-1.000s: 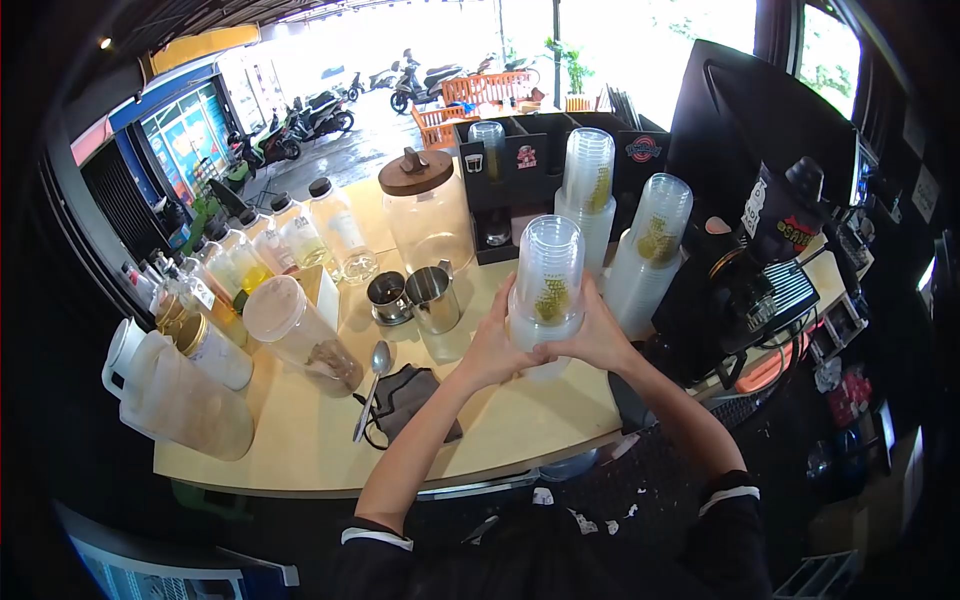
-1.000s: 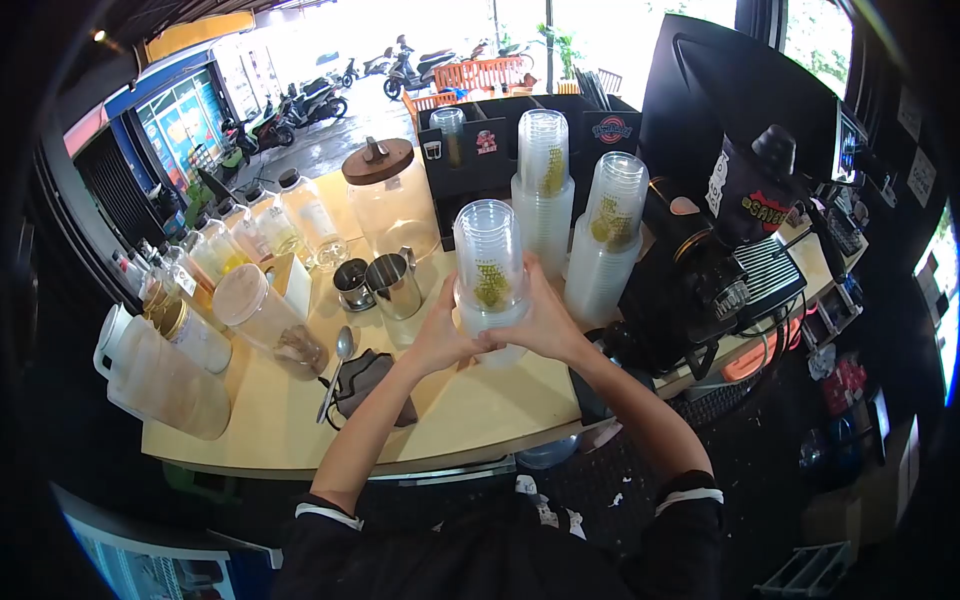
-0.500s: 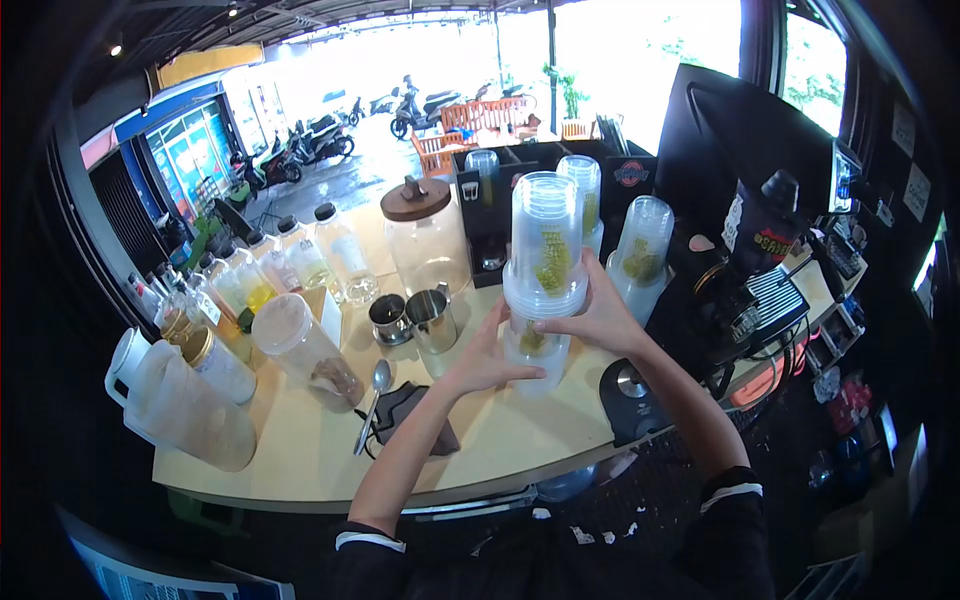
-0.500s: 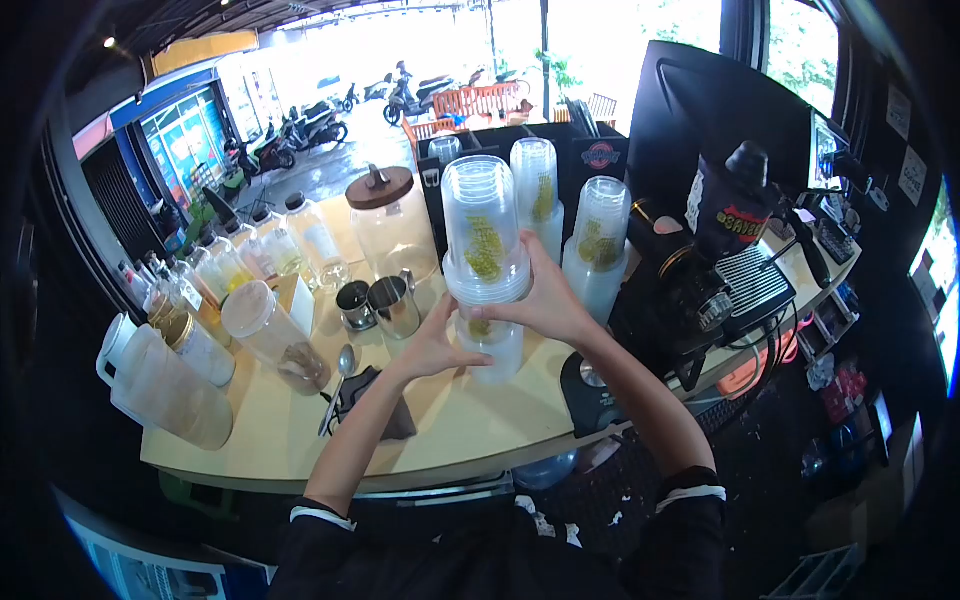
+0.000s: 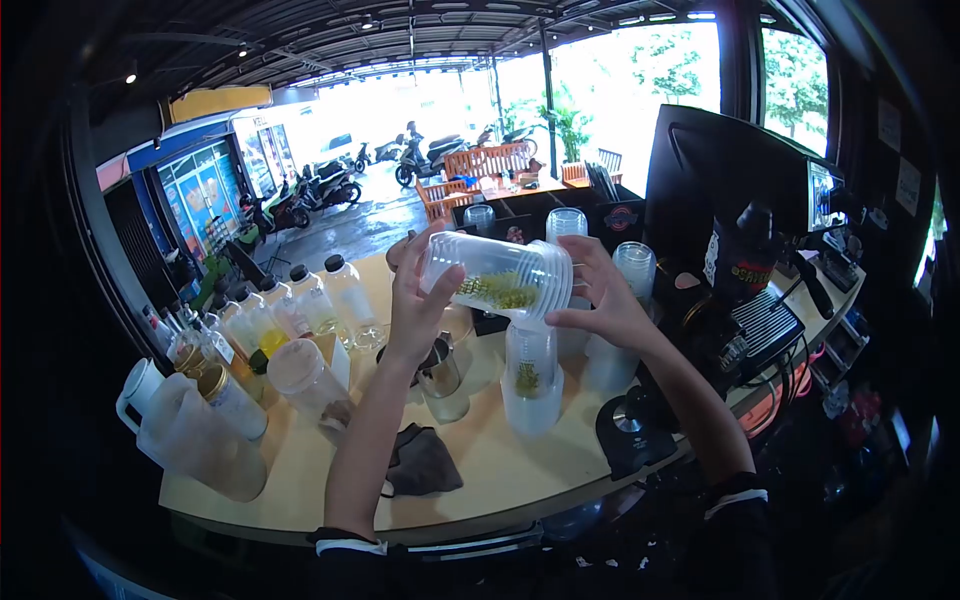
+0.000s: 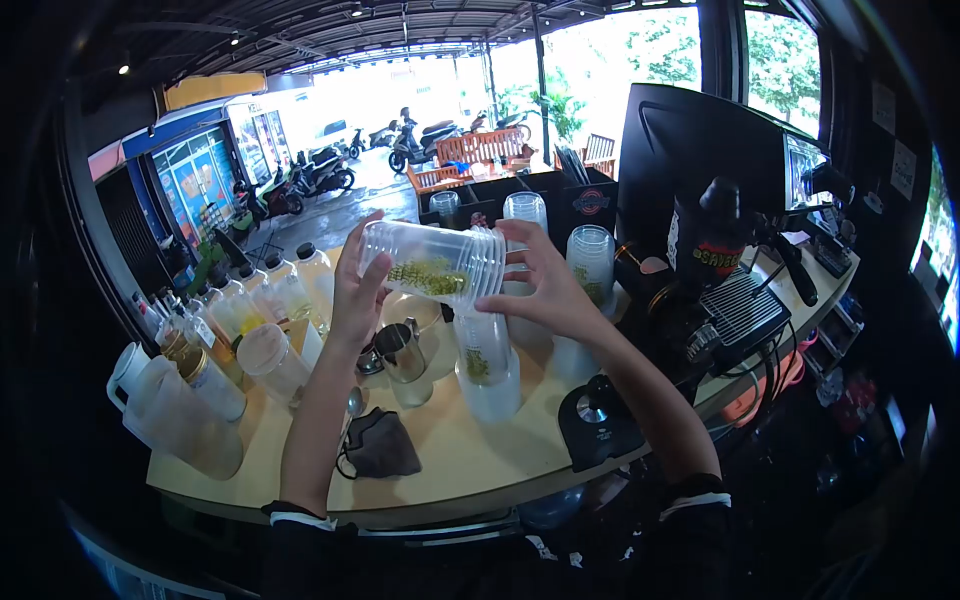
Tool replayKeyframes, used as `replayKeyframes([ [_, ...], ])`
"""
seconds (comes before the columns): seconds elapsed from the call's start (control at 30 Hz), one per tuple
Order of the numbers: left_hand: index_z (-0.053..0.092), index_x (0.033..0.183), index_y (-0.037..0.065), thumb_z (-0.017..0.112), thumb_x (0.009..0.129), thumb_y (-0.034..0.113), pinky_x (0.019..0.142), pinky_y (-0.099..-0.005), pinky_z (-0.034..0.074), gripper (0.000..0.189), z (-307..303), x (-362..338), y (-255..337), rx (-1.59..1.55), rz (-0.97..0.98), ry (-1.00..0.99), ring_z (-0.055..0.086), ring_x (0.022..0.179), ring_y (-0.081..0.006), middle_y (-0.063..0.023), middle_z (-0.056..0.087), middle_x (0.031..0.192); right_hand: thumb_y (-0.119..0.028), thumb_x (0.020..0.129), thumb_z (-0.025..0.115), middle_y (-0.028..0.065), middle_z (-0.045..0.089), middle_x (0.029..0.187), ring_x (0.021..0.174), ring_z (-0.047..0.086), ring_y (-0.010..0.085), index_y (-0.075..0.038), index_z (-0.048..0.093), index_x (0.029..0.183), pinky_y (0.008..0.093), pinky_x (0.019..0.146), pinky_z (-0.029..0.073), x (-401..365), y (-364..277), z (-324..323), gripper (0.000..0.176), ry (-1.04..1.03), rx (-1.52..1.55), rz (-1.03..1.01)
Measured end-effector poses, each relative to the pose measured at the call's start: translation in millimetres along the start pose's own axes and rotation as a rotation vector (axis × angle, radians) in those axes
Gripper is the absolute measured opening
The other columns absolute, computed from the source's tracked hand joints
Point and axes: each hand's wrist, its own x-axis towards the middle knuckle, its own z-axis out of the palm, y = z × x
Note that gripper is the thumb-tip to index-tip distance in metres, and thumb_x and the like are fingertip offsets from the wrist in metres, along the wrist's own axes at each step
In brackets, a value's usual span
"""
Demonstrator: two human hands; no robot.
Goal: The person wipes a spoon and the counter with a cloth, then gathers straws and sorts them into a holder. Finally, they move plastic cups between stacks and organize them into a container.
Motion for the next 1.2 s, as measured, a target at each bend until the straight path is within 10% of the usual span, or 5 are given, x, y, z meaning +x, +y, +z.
replayKeyframes([
  [0.23, 0.036, 0.126, 0.003, 0.064, 0.084, 0.024, 0.081, -0.0250, 0.048, 0.055, 14, -3, -5, -0.165, -0.065, 0.109, 0.051, 0.102, -0.0133, -0.0063, 0.049, 0.113, -0.009, 0.077, 0.070, 0.0049, 0.064, 0.077, 0.070, 0.060, 0.0092, 0.001, 0.063, 0.086, 0.0220, 0.063, 0.052, 4, 4, 8, 0.015, 0.104, 0.243, 0.055],
  [0.47, 0.028, 0.130, 0.000, 0.070, 0.079, 0.025, 0.075, -0.0268, 0.054, 0.070, 8, 39, 12, 0.156, -0.046, 0.052, 0.051, 0.104, -0.0191, -0.0125, 0.043, 0.116, -0.014, 0.077, 0.071, 0.0068, 0.063, 0.083, 0.075, 0.061, 0.0107, 0.002, 0.062, 0.088, 0.0251, 0.064, 0.051, 39, -3, -10, 0.021, 0.058, -0.063, 0.062],
  [0.63, 0.031, 0.123, -0.002, 0.080, 0.066, 0.029, 0.084, -0.0352, 0.048, 0.082, 10, 110, 4, 0.459, 0.310, 0.264, 0.051, 0.105, -0.0280, -0.0205, 0.044, 0.113, -0.023, 0.079, 0.069, 0.0104, 0.056, 0.099, 0.079, 0.061, 0.0161, -0.002, 0.057, 0.101, 0.0286, 0.066, 0.050, 82, 0, -44, 0.032, 0.270, -0.257, -0.135],
  [1.2, 0.045, 0.112, 0.003, 0.085, 0.053, 0.034, 0.091, -0.0400, 0.041, 0.077, 42, 249, -180, 0.950, 0.305, 0.051, 0.050, 0.105, -0.0302, -0.0163, 0.050, 0.111, -0.019, 0.077, 0.065, 0.0122, 0.048, 0.106, 0.092, 0.056, 0.0292, -0.006, 0.050, 0.104, 0.0387, 0.079, 0.046, 77, 5, -73, 0.033, 0.114, -0.632, -0.077],
])
